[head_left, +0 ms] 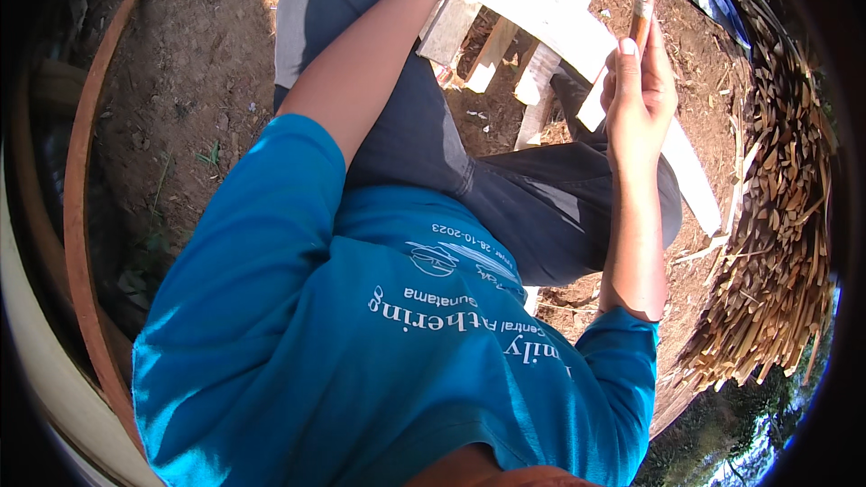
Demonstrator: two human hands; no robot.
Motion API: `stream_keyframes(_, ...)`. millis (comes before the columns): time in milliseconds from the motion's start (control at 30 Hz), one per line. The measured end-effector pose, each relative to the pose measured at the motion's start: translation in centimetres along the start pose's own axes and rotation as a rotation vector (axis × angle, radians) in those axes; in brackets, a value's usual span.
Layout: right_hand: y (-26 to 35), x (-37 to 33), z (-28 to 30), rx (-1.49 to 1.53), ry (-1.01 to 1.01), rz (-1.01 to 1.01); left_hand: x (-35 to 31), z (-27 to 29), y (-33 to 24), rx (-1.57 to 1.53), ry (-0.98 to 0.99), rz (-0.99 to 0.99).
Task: The person constructs a wooden structure by hammering nails into boards on a small frame while sitting outdoors.
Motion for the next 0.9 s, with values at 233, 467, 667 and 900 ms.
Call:
stream_keyframes(233,-3.0,1.1,-0.6,-0.372,0.224,-0.048,0.0,-0.1,-0.4,-0.149,-0.048,0.052)
stream_keyframes(467,5.2,2.5,11.1,-0.060,-0.214,-0.014,-0.8,3.4,-2.0,-1.034,-0.160,0.524)
stream_keyframes(667,3.0,1.8,14.4,0.167,-0.497,0.033,-3.0,10.1,-17.1,-0.370,-0.220,-0.244)
stream_keyframes(900,1.9,1.5,16.7,0.530,-0.488,0.060,-7.5,-0.9,-28.3,0.107,0.252,-0.858)
Point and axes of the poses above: each hand's wrist, its own x-axis towards the middle knuckle, its own z-axis out of the back of the hand, y = z × x, the point moved 4 cm from there along x, towards the middle knuckle, and after that the axes turned 8 degrees about -z, right-handed, at the moved point
